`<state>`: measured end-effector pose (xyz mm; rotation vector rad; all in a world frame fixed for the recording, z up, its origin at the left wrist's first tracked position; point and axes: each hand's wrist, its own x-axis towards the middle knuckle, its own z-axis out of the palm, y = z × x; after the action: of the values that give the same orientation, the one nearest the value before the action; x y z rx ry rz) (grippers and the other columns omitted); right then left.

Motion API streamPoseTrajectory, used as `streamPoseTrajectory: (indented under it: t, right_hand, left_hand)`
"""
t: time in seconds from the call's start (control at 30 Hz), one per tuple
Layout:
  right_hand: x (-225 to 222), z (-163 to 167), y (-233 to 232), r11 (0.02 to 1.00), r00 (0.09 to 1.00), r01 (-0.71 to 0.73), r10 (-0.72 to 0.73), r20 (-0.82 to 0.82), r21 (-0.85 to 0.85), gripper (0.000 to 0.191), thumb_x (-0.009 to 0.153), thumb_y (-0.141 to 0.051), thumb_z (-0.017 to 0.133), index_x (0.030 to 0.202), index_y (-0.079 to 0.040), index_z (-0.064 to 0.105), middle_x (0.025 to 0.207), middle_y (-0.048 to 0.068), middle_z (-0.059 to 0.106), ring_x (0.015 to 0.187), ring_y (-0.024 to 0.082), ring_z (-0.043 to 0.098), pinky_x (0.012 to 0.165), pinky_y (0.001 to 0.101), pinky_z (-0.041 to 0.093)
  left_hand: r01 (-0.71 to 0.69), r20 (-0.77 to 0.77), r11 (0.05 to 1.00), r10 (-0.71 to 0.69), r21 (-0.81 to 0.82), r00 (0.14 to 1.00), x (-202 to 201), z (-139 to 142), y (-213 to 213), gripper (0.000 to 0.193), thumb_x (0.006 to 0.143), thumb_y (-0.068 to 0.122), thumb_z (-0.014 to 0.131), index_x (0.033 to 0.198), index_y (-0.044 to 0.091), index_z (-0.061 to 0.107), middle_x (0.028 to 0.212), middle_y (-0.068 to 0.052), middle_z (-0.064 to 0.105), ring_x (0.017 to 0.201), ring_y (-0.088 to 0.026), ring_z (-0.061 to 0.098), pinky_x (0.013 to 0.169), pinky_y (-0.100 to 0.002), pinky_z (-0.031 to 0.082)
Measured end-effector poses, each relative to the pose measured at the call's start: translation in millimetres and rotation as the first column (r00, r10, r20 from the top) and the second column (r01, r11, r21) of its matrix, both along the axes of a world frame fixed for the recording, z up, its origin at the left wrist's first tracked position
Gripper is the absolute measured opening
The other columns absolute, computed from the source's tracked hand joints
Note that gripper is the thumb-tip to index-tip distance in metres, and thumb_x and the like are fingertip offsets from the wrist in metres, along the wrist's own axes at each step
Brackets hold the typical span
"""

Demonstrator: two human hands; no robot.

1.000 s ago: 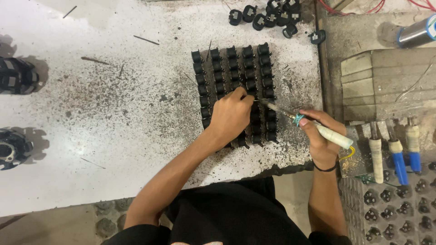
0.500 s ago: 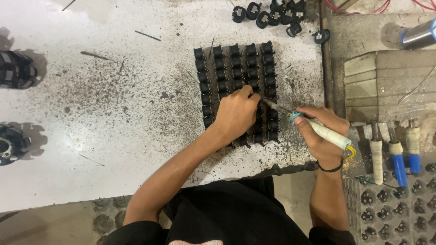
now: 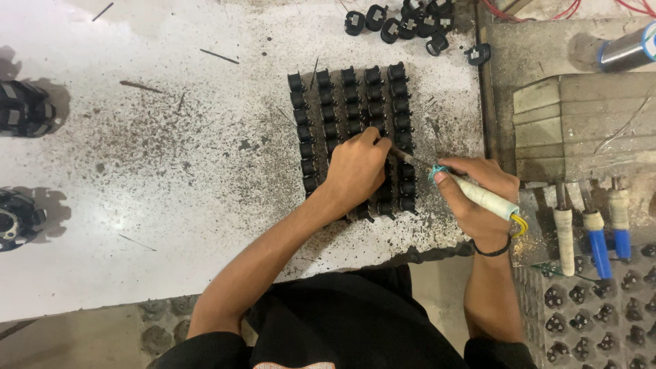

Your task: The person solders wire leads onto black plastic electrical components arranged in a grid on the workbench. They hold each component steady with one hand while applying a soldering iron to its terminal with the other, working through the rows one component at a time, and occasionally reach for the solder wire spool.

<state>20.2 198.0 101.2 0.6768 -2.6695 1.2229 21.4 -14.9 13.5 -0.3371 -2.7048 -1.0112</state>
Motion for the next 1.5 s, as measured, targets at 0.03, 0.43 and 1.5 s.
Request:
streamPoseTrajectory:
  t: [0.03, 0.43, 1.5]
  right_hand:
    - [0, 1, -1, 1.000, 1.000, 0.000, 0.000, -0.004, -0.007, 0.018, 0.088, -0.002, 0.078, 0.106, -0.001, 0.075, 0.095, 0.013, 0.075, 0.086, 0.021, 0.072, 0.077, 0.0308, 0.054]
    - [-3, -2, 1, 1.000, 1.000, 0.017, -0.017, -0.015, 0.001, 0.017, 0.089, -0.005, 0.079, 0.106, -0.001, 0.077, 0.098, 0.013, 0.076, 0.088, 0.022, 0.072, 0.079, 0.0306, 0.055]
    - [24, -8, 18, 1.000, 1.000, -0.011, 0.011, -0.011, -0.027, 0.020, 0.087, -0.007, 0.080, 0.106, -0.001, 0.076, 0.088, 0.012, 0.072, 0.071, 0.019, 0.064, 0.066, 0.0290, 0.046]
  left_hand:
    - [-0.006, 0.004, 1.000, 0.006, 0.001, 1.000, 0, -1, 0, 0.023, 0.068, -0.004, 0.069, 0.091, -0.002, 0.068, 0.095, -0.019, 0.063, 0.082, -0.036, 0.070, 0.063, -0.045, 0.059]
    - [-0.018, 0.005, 0.991, 0.017, 0.130, 1.000, -3, 3, -4, 0.015, 0.076, -0.003, 0.068, 0.091, 0.000, 0.070, 0.091, -0.019, 0.066, 0.077, -0.039, 0.068, 0.066, -0.050, 0.058]
    - [0.052, -0.001, 0.999, -0.052, -0.006, 0.999, 28, 1, 6, 0.018, 0.072, 0.000, 0.069, 0.090, -0.001, 0.069, 0.096, -0.017, 0.062, 0.084, -0.033, 0.070, 0.062, -0.042, 0.059]
